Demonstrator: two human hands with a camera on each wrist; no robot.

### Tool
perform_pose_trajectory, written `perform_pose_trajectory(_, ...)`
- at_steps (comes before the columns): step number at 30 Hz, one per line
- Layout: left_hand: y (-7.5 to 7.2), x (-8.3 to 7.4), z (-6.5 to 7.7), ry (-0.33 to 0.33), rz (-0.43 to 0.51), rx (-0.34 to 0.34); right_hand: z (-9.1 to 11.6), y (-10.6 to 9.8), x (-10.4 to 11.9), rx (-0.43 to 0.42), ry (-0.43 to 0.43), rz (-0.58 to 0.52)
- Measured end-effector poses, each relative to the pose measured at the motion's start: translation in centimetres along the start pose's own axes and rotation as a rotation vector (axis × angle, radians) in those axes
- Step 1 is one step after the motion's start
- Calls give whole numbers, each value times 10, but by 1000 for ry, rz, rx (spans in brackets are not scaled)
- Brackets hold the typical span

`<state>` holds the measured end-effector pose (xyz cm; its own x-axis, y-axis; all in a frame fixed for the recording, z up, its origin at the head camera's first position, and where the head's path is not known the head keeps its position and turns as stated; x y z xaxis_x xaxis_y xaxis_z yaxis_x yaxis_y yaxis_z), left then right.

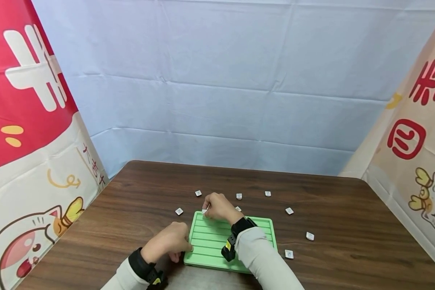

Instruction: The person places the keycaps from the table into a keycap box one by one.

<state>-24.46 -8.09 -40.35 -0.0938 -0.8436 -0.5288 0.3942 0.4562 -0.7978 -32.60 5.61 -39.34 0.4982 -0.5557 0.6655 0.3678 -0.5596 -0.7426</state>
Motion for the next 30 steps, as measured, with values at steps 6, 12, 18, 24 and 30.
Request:
perform_pose_trajectory(6, 0, 0, 0, 4, -10, -13, -5, 9, 1, 29, -1, 21)
perform_pose_trajectory(12, 0, -1, 0, 30, -14, -37, -7, 9, 4, 23, -38, 66)
perform_pose_trajectory(18, -1, -1, 0, 42, 14, -32, -11, 15, 4, 36, -21, 80)
perform_pose_trajectory(24, -1, 0, 0, 49, 24, 31, -12, 18, 3, 47, -12, 73)
perform_pose_trajectory(30, 0, 2, 0, 47, 28, 81, -13, 21, 1, 45, -8, 76)
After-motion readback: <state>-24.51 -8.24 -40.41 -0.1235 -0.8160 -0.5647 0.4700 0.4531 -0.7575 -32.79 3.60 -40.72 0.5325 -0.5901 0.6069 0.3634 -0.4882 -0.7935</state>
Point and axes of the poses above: each hand's wrist, its own z-axis away from the middle knuckle, its own y-axis out of the palm, x = y × z, the point moved 4 cm from there along -z, towards the middle knuckle, and after that the axes turned 2 degrees about -y, right-handed, at the moved point
